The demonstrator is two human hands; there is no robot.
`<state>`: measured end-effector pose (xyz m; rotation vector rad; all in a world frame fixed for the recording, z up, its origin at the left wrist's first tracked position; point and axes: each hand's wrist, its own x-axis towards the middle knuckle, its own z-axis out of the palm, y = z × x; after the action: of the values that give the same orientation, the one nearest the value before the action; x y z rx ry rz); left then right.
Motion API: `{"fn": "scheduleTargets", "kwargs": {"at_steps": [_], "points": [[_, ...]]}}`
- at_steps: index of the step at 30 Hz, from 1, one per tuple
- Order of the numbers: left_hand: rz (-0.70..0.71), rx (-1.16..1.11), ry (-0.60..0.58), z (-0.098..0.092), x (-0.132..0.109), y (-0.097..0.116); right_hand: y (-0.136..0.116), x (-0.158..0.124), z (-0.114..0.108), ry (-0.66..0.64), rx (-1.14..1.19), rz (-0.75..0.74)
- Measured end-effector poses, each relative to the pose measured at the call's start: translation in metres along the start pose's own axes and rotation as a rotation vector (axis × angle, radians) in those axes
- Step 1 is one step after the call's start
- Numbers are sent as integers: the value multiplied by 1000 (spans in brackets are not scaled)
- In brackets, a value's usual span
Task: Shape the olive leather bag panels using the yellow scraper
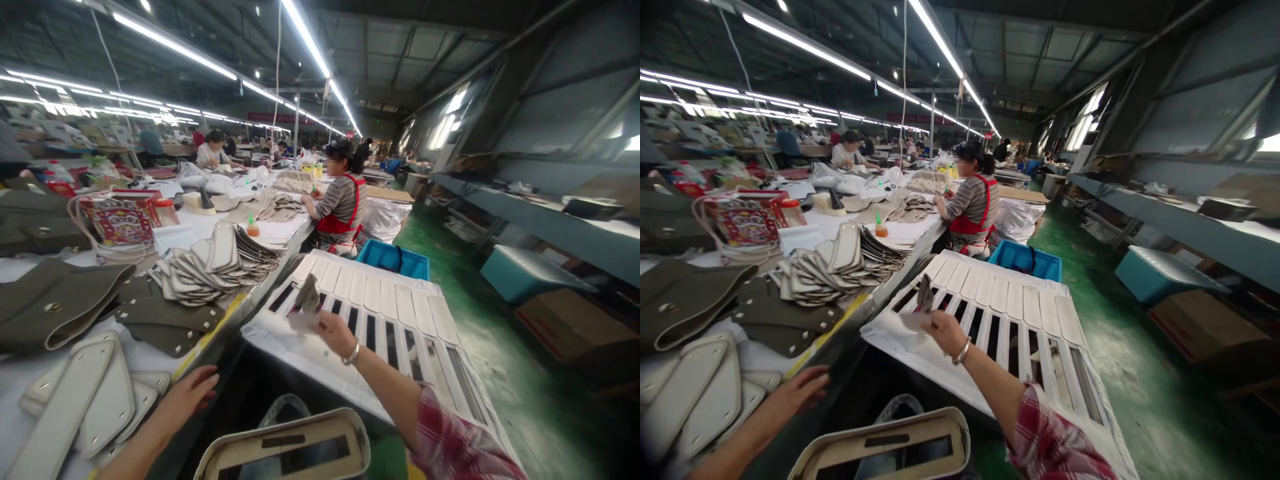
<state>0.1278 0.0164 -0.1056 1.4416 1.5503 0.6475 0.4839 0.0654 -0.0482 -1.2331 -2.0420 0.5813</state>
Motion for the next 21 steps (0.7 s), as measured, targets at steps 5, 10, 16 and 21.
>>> {"fn": "scheduleTargets", "kwargs": {"at_steps": [5, 10, 16, 21], "points": [[141, 144, -135, 36, 35, 41, -11, 2, -1, 70, 70, -9], [408, 190, -113, 64, 51, 93, -13, 31, -11, 380, 476, 403], [367, 132, 48, 67, 58, 130, -29, 17, -13, 377, 1184, 554], [370, 310, 153, 44, 29, 140, -63, -15, -12, 372, 1467, 634]]}}
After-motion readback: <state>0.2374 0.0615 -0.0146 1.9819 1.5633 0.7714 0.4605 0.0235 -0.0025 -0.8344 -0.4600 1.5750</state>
